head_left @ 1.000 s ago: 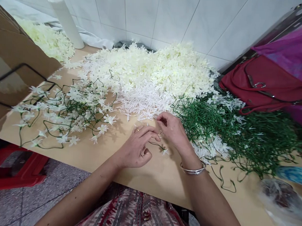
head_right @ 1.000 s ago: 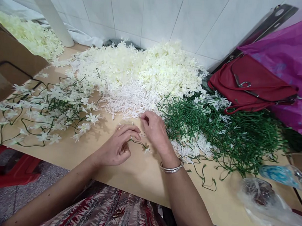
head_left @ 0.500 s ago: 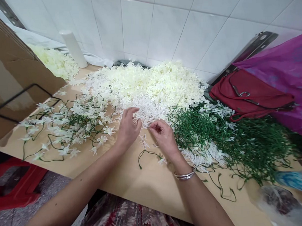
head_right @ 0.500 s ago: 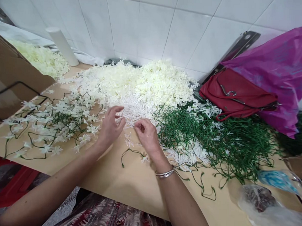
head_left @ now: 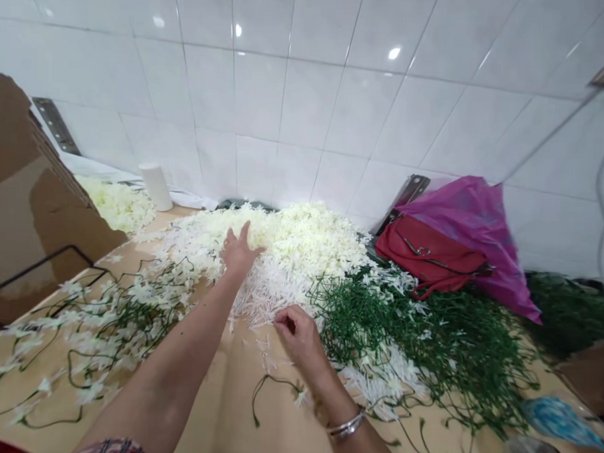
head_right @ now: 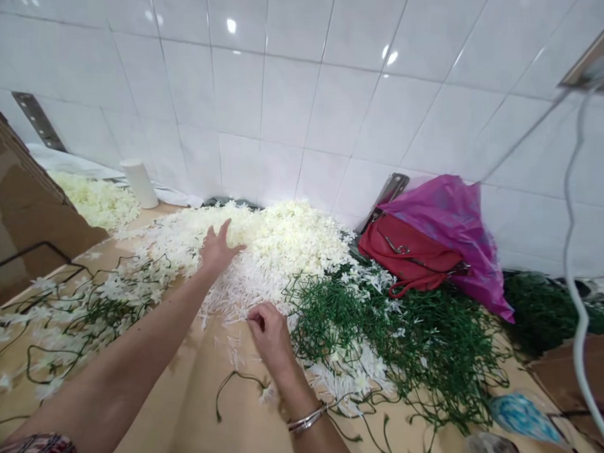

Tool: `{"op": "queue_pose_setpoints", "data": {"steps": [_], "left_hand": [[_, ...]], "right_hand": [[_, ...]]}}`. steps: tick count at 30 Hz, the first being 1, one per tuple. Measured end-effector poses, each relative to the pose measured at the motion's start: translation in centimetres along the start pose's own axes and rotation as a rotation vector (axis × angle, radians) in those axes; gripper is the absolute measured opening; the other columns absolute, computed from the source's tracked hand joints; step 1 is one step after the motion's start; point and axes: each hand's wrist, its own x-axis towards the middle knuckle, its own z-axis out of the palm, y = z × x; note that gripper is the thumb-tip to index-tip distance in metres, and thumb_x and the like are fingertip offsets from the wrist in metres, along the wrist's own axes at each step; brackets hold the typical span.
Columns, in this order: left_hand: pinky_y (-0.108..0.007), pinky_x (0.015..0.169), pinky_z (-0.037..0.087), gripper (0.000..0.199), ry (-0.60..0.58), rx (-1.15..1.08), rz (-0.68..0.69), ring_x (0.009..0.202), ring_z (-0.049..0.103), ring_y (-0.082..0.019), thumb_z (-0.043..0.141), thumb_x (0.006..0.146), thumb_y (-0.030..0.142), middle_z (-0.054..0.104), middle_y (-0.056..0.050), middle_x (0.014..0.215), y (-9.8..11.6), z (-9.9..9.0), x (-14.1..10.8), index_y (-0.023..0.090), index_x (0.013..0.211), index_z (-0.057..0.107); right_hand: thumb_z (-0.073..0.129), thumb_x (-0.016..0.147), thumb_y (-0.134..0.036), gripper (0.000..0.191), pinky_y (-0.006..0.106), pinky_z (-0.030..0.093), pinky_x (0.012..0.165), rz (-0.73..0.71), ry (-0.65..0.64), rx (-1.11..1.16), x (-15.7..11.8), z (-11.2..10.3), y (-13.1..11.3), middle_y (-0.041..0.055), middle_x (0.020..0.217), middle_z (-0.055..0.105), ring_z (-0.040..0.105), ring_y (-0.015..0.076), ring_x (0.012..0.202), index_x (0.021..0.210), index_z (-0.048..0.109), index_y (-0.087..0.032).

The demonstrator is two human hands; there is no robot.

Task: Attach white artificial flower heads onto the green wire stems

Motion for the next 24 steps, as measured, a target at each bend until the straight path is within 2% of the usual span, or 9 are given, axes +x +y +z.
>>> {"op": "queue_pose_setpoints", "data": {"steps": [1, 3, 6, 9, 12, 15, 20, 22, 24], "left_hand": [[-0.062, 0.105, 0.049, 0.075, -0.013, -0.004, 0.019, 0.14, 0.051, -0.049, 0.078, 0.085, 0.024, 0.051, -0.026, 0.151, 0.0, -0.1, 0.3, 0.024, 0.154, 0.048], [-0.051, 0.101, 0.054, 0.063, -0.022, -0.018, 0.079, 0.123, 0.065, -0.039, 0.069, 0.085, 0.01, 0.065, -0.021, 0.131, 0.1, -0.3, 0.2, 0.02, 0.146, 0.056], [-0.042, 0.097, 0.055, 0.061, -0.02, -0.03, 0.182, 0.115, 0.067, -0.032, 0.061, 0.083, 0.003, 0.067, -0.016, 0.124, 0.3, -1.0, -1.8, 0.018, 0.142, 0.058], [-0.037, 0.095, 0.056, 0.063, -0.048, -0.041, 0.322, 0.114, 0.067, -0.028, 0.057, 0.082, 0.0, 0.065, -0.012, 0.129, 0.6, -2.2, -5.6, 0.02, 0.142, 0.057], [-0.039, 0.098, 0.054, 0.07, -0.092, -0.034, 0.445, 0.119, 0.063, -0.028, 0.052, 0.078, -0.006, 0.063, -0.009, 0.128, 0.4, -3.1, -9.8, 0.027, 0.139, 0.06], [-0.049, 0.106, 0.051, 0.07, -0.151, 0.003, 0.517, 0.133, 0.054, -0.035, 0.056, 0.074, -0.008, 0.059, -0.013, 0.136, -0.6, -3.1, -13.3, 0.025, 0.135, 0.062], [-0.062, 0.114, 0.045, 0.087, -0.282, 0.01, 0.558, 0.152, 0.036, -0.045, 0.072, 0.075, 0.003, 0.037, -0.024, 0.161, -3.2, -2.4, -16.4, 0.019, 0.155, 0.041], [-0.058, 0.119, 0.043, 0.075, -0.269, -0.082, 0.572, 0.154, 0.036, -0.041, 0.072, 0.084, 0.012, 0.037, -0.023, 0.163, -3.8, -2.5, -17.1, 0.02, 0.153, 0.043], [-0.051, 0.118, 0.045, 0.049, -0.205, -0.189, 0.565, 0.149, 0.047, -0.035, 0.066, 0.096, 0.023, 0.046, -0.019, 0.158, -4.1, -2.9, -17.5, 0.023, 0.143, 0.055]], "right_hand": [[0.059, 0.079, -0.002, 0.02, 0.027, 0.044, 0.067, -0.007, -0.001, -0.004, 0.0, 0.0, 0.0, -0.0005, 0.074, 0.064, 0.059, 0.0161, 0.071, 0.075, 0.065, -0.021], [0.059, 0.08, -0.003, 0.02, 0.027, 0.044, 0.067, -0.011, -0.004, -0.006, 0.1, -0.1, 0.0, -0.0002, 0.075, 0.064, 0.059, 0.0162, 0.071, 0.075, 0.065, -0.021], [0.059, 0.081, -0.004, 0.019, 0.027, 0.045, 0.069, 0.003, -0.014, 0.006, -0.1, -0.2, 0.1, 0.0006, 0.078, 0.066, 0.06, 0.0169, 0.074, 0.077, 0.066, -0.021], [0.06, 0.081, -0.004, 0.019, 0.028, 0.046, 0.072, 0.028, -0.02, 0.024, -0.2, -0.2, 0.3, 0.0012, 0.079, 0.067, 0.061, 0.0177, 0.077, 0.078, 0.067, -0.021], [0.062, 0.082, -0.006, 0.017, 0.029, 0.048, 0.073, 0.049, -0.012, 0.036, -0.2, -0.2, 0.5, 0.0019, 0.083, 0.069, 0.062, 0.0178, 0.077, 0.08, 0.069, -0.021], [0.063, 0.08, -0.006, 0.016, 0.029, 0.048, 0.072, 0.059, 0.02, 0.036, 0.0, -0.3, 0.5, 0.002, 0.082, 0.067, 0.061, 0.0179, 0.075, 0.078, 0.069, -0.021], [0.061, 0.082, -0.006, 0.02, 0.032, 0.052, 0.081, 0.072, 0.088, 0.039, 0.2, -1.0, 0.3, 0.0058, 0.094, 0.071, 0.066, 0.0204, 0.088, 0.085, 0.075, -0.021], [0.062, 0.087, -0.012, 0.017, 0.035, 0.054, 0.086, 0.082, 0.113, 0.045, 0.3, -1.4, 0.2, 0.0077, 0.1, 0.072, 0.068, 0.0216, 0.093, 0.088, 0.076, -0.021], [0.062, 0.091, -0.016, 0.015, 0.037, 0.054, 0.092, 0.092, 0.149, 0.048, 0.4, -1.7, 0.1, 0.0095, 0.105, 0.072, 0.067, 0.0227, 0.099, 0.09, 0.076, -0.02]]}}
